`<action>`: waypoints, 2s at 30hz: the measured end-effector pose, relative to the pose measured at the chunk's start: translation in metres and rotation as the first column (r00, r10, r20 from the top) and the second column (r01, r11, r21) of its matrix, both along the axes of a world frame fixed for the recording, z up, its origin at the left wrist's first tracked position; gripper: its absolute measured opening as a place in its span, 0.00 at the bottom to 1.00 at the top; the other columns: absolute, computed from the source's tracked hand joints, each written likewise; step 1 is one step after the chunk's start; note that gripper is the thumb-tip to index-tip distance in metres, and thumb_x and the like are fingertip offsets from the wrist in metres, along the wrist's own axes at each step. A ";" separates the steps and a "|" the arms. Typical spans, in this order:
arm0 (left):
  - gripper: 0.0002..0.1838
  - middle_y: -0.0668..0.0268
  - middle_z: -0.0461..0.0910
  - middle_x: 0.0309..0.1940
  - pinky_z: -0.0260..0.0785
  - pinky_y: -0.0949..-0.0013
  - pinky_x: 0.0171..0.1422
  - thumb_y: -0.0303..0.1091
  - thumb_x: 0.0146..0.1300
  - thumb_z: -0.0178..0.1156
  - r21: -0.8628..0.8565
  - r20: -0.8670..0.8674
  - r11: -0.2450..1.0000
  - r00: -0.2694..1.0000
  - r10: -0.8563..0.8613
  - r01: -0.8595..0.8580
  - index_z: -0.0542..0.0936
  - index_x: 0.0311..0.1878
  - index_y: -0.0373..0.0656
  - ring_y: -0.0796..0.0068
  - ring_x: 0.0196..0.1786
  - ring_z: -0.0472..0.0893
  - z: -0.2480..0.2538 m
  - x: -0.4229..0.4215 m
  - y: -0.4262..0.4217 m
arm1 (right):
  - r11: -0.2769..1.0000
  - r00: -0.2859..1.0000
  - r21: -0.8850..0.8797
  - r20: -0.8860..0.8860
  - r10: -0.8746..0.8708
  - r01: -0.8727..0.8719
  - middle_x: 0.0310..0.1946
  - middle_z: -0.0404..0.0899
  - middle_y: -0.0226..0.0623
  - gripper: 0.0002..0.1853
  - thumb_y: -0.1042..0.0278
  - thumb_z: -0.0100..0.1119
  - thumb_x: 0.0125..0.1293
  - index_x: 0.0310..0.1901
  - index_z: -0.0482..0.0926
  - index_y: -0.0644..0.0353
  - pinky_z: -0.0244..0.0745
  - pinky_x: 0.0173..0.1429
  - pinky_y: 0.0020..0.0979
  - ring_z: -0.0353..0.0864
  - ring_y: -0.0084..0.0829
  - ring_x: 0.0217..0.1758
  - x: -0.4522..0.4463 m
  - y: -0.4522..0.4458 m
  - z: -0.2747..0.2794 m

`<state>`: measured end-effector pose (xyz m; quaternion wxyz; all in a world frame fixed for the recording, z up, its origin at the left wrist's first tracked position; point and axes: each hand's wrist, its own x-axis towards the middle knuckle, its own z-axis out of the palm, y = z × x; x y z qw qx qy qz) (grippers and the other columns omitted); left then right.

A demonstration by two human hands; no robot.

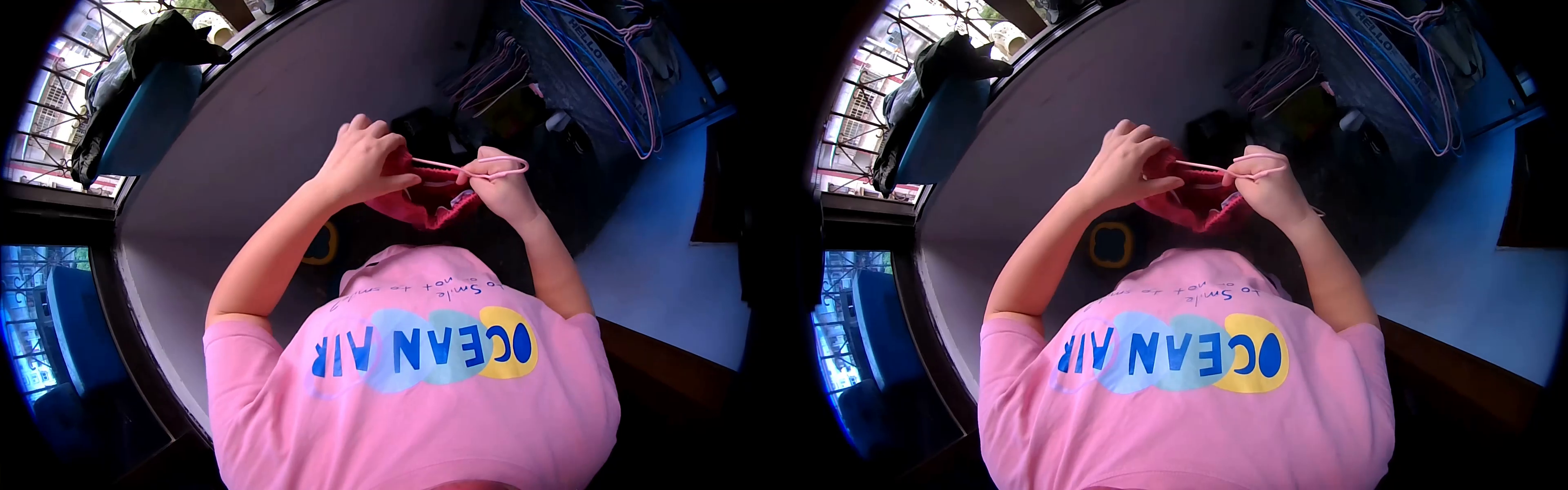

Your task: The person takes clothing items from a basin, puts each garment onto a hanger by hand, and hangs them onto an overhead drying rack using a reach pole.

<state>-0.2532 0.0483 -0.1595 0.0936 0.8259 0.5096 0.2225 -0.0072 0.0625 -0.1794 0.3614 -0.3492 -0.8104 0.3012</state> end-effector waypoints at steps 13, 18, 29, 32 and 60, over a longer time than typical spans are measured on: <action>0.13 0.62 0.76 0.22 0.70 0.65 0.29 0.42 0.63 0.58 0.190 -0.025 0.925 0.941 0.338 -0.328 0.73 0.31 0.44 0.62 0.25 0.77 0.017 -0.025 -0.001 | 0.604 0.655 0.356 -0.031 -0.755 0.713 0.69 0.43 0.56 0.48 0.76 0.67 0.40 0.66 0.57 0.48 0.51 0.69 0.54 0.44 0.59 0.72 0.029 0.013 -0.040; 0.14 0.63 0.71 0.18 0.67 0.65 0.26 0.40 0.59 0.63 0.262 -0.136 0.952 0.971 0.197 -0.156 0.72 0.26 0.42 0.63 0.22 0.74 0.030 -0.059 -0.020 | 0.662 0.653 -0.097 -0.109 -0.749 0.743 0.53 0.73 0.39 0.21 0.80 0.63 0.43 0.44 0.76 0.59 0.77 0.49 0.31 0.78 0.33 0.49 0.064 0.046 -0.076; 0.14 0.64 0.73 0.18 0.67 0.67 0.26 0.40 0.59 0.62 0.189 -0.279 0.968 0.937 0.211 -0.162 0.71 0.24 0.44 0.66 0.22 0.75 0.000 -0.059 -0.045 | 0.835 0.828 -0.065 -0.112 -0.550 0.546 0.27 0.83 0.38 0.07 0.78 0.57 0.50 0.33 0.81 0.62 0.78 0.37 0.28 0.84 0.30 0.31 0.077 0.069 -0.032; 0.14 0.65 0.74 0.19 0.68 0.69 0.26 0.40 0.61 0.60 0.189 -0.239 0.961 0.940 0.242 -0.200 0.72 0.24 0.45 0.67 0.23 0.76 -0.009 -0.036 -0.039 | 0.974 0.966 0.066 0.133 -0.222 0.215 0.33 0.83 0.38 0.09 0.79 0.54 0.52 0.35 0.81 0.63 0.78 0.42 0.29 0.84 0.34 0.37 0.037 0.051 -0.003; 0.25 0.56 0.70 0.58 0.66 0.60 0.57 0.37 0.59 0.56 -0.931 0.213 -0.349 -0.617 -0.758 0.108 0.66 0.61 0.48 0.66 0.57 0.70 -0.242 0.135 -0.697 | 0.708 0.837 -0.461 -0.175 0.518 -0.535 0.30 0.78 0.28 0.08 0.70 0.57 0.67 0.35 0.78 0.68 0.67 0.40 0.17 0.72 0.15 0.34 -0.010 -0.011 -0.152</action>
